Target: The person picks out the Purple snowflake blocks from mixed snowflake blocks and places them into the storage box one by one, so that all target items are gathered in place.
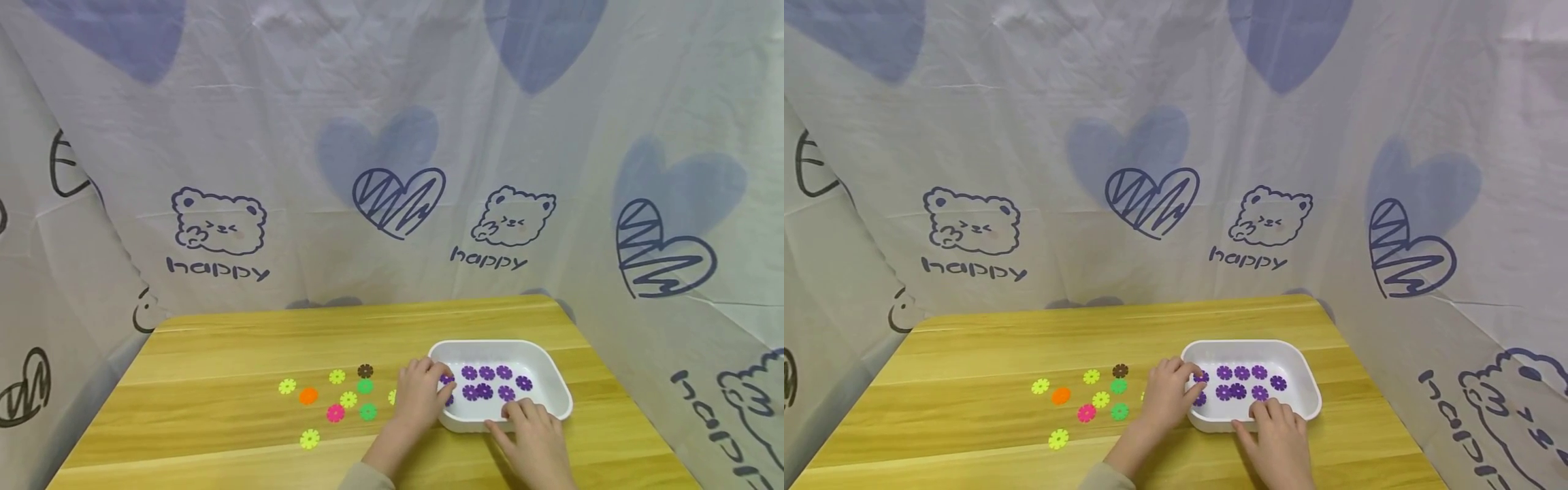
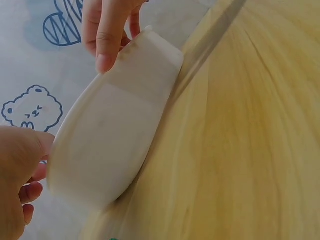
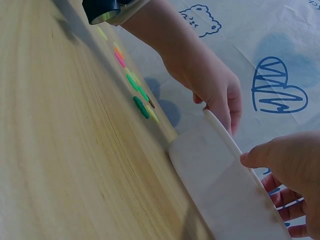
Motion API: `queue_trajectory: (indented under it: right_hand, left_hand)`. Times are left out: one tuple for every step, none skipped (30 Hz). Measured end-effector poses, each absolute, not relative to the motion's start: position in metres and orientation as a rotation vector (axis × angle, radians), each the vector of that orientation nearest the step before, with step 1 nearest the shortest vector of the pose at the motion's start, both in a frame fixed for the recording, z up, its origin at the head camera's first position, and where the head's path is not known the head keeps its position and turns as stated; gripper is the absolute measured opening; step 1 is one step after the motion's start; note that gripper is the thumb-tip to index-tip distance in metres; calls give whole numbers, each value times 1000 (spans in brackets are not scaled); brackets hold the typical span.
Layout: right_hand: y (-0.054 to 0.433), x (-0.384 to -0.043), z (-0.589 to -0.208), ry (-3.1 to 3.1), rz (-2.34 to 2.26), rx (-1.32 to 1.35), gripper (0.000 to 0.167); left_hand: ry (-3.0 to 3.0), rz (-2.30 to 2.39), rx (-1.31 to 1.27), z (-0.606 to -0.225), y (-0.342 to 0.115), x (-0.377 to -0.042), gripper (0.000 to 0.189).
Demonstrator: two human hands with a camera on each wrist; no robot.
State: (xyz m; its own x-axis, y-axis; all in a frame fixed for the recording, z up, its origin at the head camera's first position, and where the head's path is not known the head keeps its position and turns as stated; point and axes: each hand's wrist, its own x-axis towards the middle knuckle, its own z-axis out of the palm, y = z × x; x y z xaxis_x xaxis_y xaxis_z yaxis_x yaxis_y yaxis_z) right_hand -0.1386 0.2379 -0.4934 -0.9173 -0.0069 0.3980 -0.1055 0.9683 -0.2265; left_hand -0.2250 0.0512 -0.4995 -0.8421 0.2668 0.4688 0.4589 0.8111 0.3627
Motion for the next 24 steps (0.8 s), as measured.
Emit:
queue_trajectory:
  right_hand:
    - [238, -139, -493, -2718, 342, 79, 27]
    - [238, -138, -493, -2722, 343, 78, 28]
    - [238, -138, -493, -2725, 344, 77, 28]
    - [239, -138, -493, -2729, 345, 76, 28]
    - [239, -138, -493, -2732, 344, 75, 28]
    - [239, -138, -493, -2734, 345, 77, 28]
    - [239, -138, -493, -2734, 346, 80, 28]
    - [239, -139, -493, -2734, 346, 82, 28]
    - [240, -139, -493, -2735, 346, 83, 28]
    - [240, -140, -493, -2735, 345, 84, 28]
    - [240, -140, -492, -2735, 342, 85, 28]
    - [240, -141, -492, -2736, 342, 87, 28]
    - [240, -141, -491, -2738, 341, 89, 28]
    - [240, -141, -491, -2743, 338, 91, 28]
    - [240, -141, -490, -2750, 335, 93, 28]
    - [239, -141, -489, -2758, 331, 96, 28]
    - [239, -142, -488, -2767, 328, 98, 28]
    - [239, -142, -488, -2777, 325, 100, 28]
    - [238, -142, -487, -2786, 321, 102, 28]
    - [238, -141, -487, -2793, 316, 103, 28]
    - [239, -141, -486, -2798, 312, 106, 28]
    - [239, -141, -486, -2798, 308, 109, 28]
    - [240, -141, -485, -2797, 303, 112, 28]
    - [240, -141, -485, -2794, 299, 116, 28]
  left_hand:
    - [-2601, -664, -539, -500, 51, -225, 20]
    - [-2609, -665, -532, -500, 50, -225, 20]
    - [-2615, -664, -530, -499, 49, -224, 20]
    - [-2621, -662, -530, -499, 47, -224, 20]
    - [-2626, -653, -533, -498, 46, -223, 21]
    - [-2629, -650, -537, -496, 44, -222, 21]
    - [-2633, -647, -540, -495, 42, -221, 21]
    - [-2630, -644, -549, -493, 39, -221, 20]
    - [-2622, -635, -559, -492, 37, -220, 20]
    - [-2609, -626, -569, -492, 34, -220, 20]
    - [-2595, -619, -578, -491, 31, -219, 19]
    - [-2582, -611, -583, -491, 28, -218, 19]
    - [-2571, -603, -584, -491, 26, -217, 18]
    - [-2560, -591, -582, -490, 23, -215, 18]
    - [-2549, -578, -577, -490, 20, -214, 18]
    - [-2537, -579, -578, -490, 16, -212, 18]
    - [-2527, -569, -575, -490, 13, -210, 18]
    - [-2517, -562, -573, -489, 9, -208, 19]
    - [-2506, -561, -577, -488, 5, -206, 19]
    - [-2491, -551, -585, -486, 1, -205, 20]
    - [-2478, -541, -593, -485, -4, -203, 20]
    - [-2472, -531, -601, -482, -8, -201, 20]
    - [-2470, -515, -605, -480, -13, -200, 20]
    - [-2473, -511, -610, -478, -17, -198, 20]
